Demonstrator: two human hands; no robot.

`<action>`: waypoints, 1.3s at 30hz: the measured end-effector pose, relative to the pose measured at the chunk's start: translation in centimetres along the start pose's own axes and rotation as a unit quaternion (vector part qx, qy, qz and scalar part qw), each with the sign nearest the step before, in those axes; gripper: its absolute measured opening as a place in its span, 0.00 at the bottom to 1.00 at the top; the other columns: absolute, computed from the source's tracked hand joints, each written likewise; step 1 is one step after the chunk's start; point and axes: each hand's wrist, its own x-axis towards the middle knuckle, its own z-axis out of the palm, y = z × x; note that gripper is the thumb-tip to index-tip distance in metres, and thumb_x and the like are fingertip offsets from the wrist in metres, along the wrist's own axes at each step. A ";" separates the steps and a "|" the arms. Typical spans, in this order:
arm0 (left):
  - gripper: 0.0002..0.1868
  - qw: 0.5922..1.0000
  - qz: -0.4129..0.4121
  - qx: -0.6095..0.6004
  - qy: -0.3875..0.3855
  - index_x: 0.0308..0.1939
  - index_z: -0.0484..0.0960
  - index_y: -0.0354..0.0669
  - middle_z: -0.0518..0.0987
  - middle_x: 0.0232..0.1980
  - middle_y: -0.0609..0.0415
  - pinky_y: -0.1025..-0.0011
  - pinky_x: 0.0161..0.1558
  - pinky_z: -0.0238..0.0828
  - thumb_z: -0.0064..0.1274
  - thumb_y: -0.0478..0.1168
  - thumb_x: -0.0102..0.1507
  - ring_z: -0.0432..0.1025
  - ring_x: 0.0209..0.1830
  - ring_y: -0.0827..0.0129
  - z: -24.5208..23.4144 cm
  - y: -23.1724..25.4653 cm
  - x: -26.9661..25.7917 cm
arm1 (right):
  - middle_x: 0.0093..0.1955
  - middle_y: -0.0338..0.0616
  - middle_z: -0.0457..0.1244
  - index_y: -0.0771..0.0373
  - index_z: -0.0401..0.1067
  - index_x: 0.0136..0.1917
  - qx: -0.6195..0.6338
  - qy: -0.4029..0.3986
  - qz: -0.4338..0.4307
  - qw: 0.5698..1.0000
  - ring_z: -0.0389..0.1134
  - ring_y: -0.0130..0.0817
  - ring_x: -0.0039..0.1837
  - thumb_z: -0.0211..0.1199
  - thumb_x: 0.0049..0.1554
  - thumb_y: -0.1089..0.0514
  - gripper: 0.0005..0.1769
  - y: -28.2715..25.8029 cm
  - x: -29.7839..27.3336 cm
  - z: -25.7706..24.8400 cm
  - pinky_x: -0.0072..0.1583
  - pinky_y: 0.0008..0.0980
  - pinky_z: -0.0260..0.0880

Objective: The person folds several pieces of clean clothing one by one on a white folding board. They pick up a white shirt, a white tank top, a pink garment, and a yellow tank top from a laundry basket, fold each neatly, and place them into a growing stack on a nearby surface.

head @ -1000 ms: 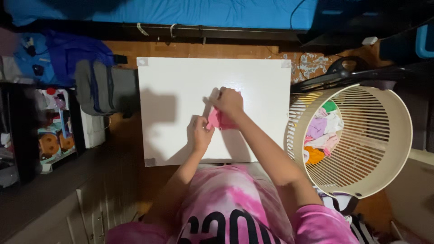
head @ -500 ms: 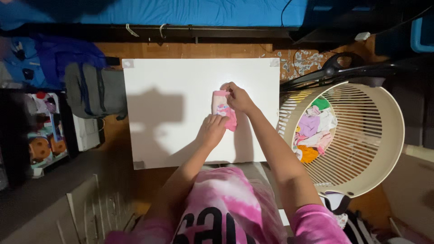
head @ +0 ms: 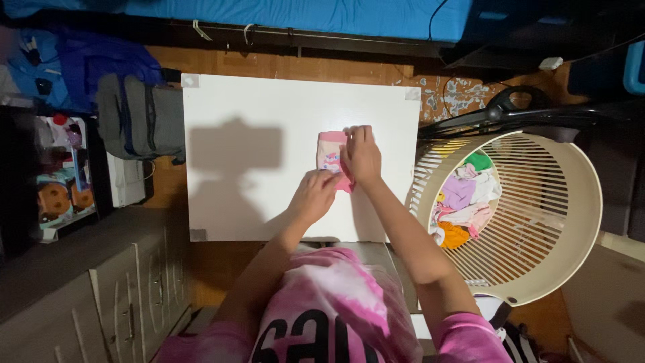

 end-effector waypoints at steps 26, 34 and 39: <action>0.05 0.985 -0.140 -0.003 0.098 0.34 0.80 0.48 0.77 0.40 0.57 0.62 0.46 0.71 0.60 0.39 0.56 0.74 0.44 0.60 -2.1 -2.9 0.1 | 0.87 0.40 0.38 0.49 0.42 0.85 -0.145 -0.264 -0.069 0.951 0.37 0.42 0.86 0.39 0.70 0.46 0.33 2.9 -5.0 3.4 0.80 0.63 0.27; 0.07 0.985 -0.153 0.063 0.040 0.35 0.78 0.47 0.76 0.40 0.54 0.60 0.48 0.68 0.59 0.40 0.56 0.73 0.46 0.59 -3.3 -1.8 -2.5 | 0.87 0.41 0.38 0.50 0.43 0.84 -0.159 -0.246 -0.055 0.955 0.37 0.42 0.85 0.43 0.68 0.46 0.34 1.0 -5.4 3.4 0.78 0.67 0.26; 0.17 0.993 -0.110 0.014 0.034 0.46 0.76 0.38 0.75 0.49 0.46 0.56 0.58 0.65 0.57 0.40 0.55 0.69 0.55 0.52 -2.4 -1.3 -0.1 | 0.79 0.46 0.53 0.54 0.57 0.80 -0.087 -0.149 -0.047 0.984 0.50 0.47 0.82 0.54 0.63 0.57 0.32 -0.6 -6.1 1.6 0.80 0.60 0.37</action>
